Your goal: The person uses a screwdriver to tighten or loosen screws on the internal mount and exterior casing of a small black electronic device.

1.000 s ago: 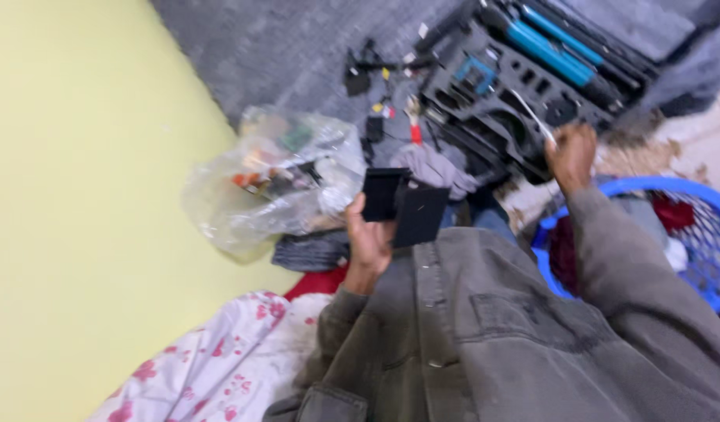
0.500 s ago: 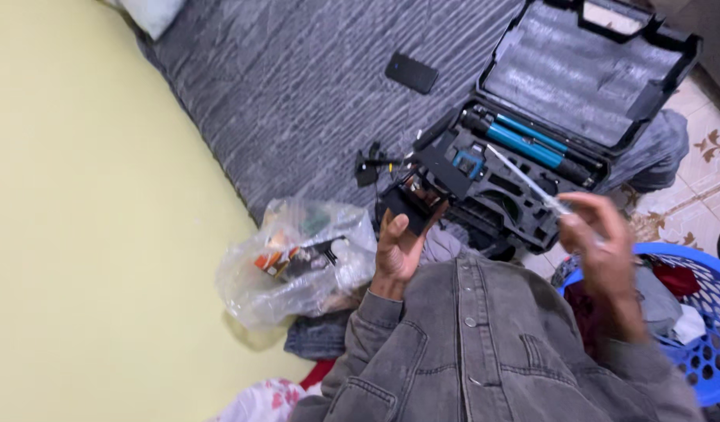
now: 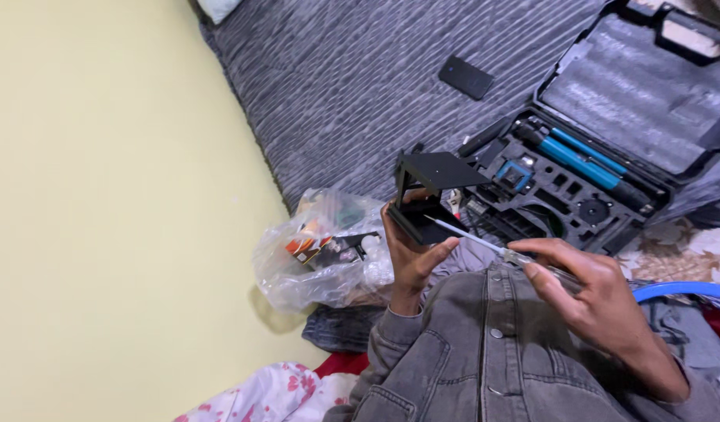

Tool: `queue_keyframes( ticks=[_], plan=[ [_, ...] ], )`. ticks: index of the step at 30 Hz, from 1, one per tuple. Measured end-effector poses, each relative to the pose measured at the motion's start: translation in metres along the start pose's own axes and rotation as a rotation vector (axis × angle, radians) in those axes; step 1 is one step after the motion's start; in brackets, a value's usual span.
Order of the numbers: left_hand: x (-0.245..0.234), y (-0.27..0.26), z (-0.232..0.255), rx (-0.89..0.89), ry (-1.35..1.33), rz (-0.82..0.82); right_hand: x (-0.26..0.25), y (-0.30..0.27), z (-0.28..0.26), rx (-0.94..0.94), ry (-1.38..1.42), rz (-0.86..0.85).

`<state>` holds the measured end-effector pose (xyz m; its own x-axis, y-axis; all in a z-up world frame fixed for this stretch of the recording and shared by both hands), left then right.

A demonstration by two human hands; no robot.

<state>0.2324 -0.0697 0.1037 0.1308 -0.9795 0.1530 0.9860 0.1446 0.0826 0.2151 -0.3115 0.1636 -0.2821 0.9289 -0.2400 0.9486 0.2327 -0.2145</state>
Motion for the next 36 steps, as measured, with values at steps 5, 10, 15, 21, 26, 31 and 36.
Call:
queue_keyframes(
  ticks=[5, 10, 15, 21, 26, 31, 36],
  plan=[
    [-0.007, -0.011, 0.008, 0.011, 0.123, 0.011, 0.006, 0.003, -0.013, -0.075, -0.013, -0.048],
    [-0.006, -0.016, 0.013, 0.060, 0.159, 0.047, 0.007, -0.005, -0.017, -0.134, -0.014, -0.049],
    [-0.005, -0.017, 0.016, 0.088, 0.183, 0.047, 0.009, -0.015, -0.020, -0.302, -0.068, -0.021],
    [0.004, -0.018, 0.024, 0.102, 0.182, 0.009, 0.004, -0.022, -0.032, -0.388, -0.190, -0.024],
    [0.015, -0.016, 0.026, 0.073, -0.133, 0.047, 0.008, -0.032, -0.044, -0.482, -0.263, 0.068],
    [0.021, -0.020, 0.036, 0.101, 0.040, 0.042, 0.015, -0.046, -0.050, -0.484, -0.260, 0.108],
    [0.018, -0.023, 0.041, 0.032, 0.132, -0.028, 0.010, -0.048, -0.050, -0.419, -0.233, 0.056]
  ],
)
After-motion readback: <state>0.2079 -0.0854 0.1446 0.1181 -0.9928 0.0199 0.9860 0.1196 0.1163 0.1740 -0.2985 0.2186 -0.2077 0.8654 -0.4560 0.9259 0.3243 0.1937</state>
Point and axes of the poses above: each hand's wrist, its own y-axis towards the middle knuckle, its own x-axis out of the palm, z = x × y, the point moved 2 cm from there along y, towards the middle knuckle, and after that the axes turned 6 degrees about y, right-handed, at the moved point
